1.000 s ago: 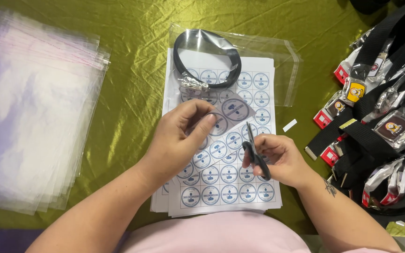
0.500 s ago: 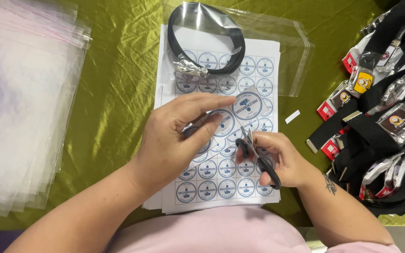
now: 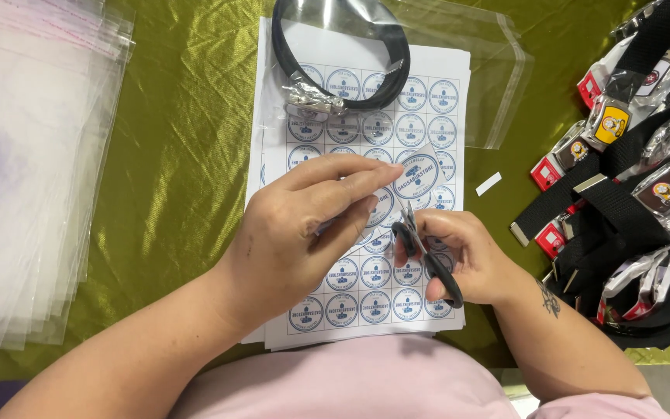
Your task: Rolling up belts, placing them in plastic bags, and cutting out labels from a sheet of paper.
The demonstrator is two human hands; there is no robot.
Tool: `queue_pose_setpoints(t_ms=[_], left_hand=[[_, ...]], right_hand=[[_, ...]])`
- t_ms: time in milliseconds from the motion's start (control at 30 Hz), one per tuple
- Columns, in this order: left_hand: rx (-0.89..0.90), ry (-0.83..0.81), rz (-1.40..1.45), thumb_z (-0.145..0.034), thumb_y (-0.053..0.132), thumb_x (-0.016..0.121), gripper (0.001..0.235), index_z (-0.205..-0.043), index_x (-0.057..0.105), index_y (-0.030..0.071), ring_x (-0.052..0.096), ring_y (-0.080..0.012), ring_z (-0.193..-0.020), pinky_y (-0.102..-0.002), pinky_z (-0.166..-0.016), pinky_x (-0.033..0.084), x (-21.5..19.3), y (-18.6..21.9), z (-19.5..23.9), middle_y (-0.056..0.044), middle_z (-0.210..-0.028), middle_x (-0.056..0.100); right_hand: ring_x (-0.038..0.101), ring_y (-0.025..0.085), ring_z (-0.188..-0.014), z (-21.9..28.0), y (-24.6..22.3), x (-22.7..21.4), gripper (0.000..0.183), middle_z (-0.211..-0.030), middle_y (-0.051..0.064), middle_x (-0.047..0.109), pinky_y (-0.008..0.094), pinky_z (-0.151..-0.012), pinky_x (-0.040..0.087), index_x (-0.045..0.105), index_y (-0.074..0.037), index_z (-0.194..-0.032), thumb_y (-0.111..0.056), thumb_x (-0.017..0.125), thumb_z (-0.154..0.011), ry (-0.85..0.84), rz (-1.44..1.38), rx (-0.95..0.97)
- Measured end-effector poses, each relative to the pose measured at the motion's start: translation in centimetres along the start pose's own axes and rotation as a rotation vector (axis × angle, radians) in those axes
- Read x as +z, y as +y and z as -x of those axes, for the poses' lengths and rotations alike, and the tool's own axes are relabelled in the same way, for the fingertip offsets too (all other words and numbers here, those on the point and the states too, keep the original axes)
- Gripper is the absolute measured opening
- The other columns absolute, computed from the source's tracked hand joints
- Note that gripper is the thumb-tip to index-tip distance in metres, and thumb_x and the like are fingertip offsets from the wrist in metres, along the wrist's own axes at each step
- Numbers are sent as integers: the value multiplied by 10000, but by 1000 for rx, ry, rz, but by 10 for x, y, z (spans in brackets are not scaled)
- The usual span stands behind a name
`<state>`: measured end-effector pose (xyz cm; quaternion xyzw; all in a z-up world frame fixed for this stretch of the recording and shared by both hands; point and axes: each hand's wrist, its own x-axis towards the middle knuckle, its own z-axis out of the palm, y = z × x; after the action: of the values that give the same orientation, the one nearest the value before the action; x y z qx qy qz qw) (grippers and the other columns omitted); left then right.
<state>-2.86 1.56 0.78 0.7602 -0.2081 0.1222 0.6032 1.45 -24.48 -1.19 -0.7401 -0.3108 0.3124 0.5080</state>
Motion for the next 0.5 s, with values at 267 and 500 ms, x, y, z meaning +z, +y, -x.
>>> queue_pose_setpoints(t_ms=[267,500], left_hand=[[-48,-27,28,-1041,-28,594,325,-1356,579,47,708,-284,-1156,-377,-988,598,-1,0,-2,-160,-1175,737],[-39,-26,25,-1039,-31,600,313,-1344,589,39,712,-282,-1134,-376,-984,596,0,1,-3,-158,-1151,738]], right_hand=[[641,146,-717,0,1,-1,683,-843,30,717,261,-659,504,621,-90,-876,-769,588,-816,-8,16,-24],[623,130,-695,-2,0,-2,700,-836,10,707,254,-648,494,636,-93,-894,-786,579,-808,-21,25,-7]])
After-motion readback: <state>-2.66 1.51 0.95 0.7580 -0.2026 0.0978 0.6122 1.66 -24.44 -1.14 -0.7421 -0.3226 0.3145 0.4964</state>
